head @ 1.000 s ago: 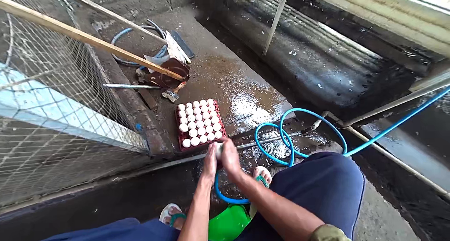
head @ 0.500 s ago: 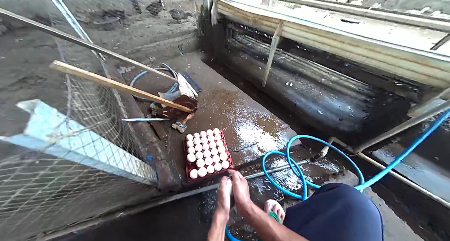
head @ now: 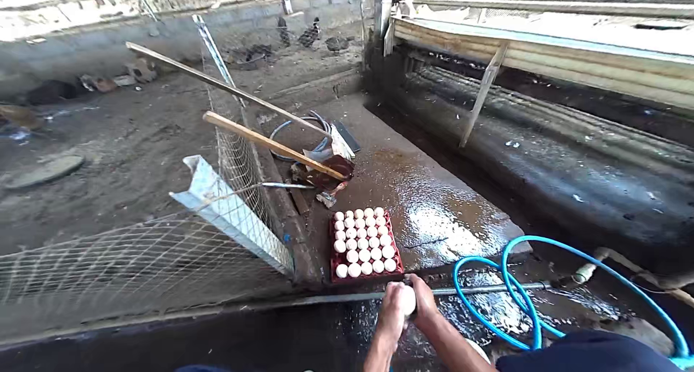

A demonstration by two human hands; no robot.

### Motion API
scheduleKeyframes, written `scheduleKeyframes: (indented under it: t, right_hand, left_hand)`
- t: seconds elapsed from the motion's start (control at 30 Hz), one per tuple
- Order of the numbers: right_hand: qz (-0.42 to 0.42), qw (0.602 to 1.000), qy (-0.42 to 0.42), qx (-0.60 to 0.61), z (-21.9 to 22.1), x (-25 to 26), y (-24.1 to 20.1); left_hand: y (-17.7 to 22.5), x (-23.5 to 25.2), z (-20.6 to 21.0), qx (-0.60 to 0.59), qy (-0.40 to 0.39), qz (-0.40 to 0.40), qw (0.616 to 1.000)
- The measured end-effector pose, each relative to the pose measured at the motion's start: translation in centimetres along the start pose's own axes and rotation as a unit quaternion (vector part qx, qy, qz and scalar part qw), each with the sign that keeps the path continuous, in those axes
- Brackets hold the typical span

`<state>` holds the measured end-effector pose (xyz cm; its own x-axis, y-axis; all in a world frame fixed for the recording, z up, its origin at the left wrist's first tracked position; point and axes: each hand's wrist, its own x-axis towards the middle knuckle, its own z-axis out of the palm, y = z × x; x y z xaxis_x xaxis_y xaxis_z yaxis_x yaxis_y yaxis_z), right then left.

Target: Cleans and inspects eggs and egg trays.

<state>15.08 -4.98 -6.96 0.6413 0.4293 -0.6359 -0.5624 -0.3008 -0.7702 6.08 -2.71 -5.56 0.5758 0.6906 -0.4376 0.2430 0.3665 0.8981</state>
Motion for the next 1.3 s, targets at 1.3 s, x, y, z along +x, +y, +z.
scheduleKeyframes:
  t: [1.3]
  right_hand:
    - [-0.218, 0.956, -0.082, -0.178, 0.3, -2.8, -0.2]
  left_hand:
    - [0.5, 0.2, -0.1, -0.043, 0.032, 0.032, 0.998]
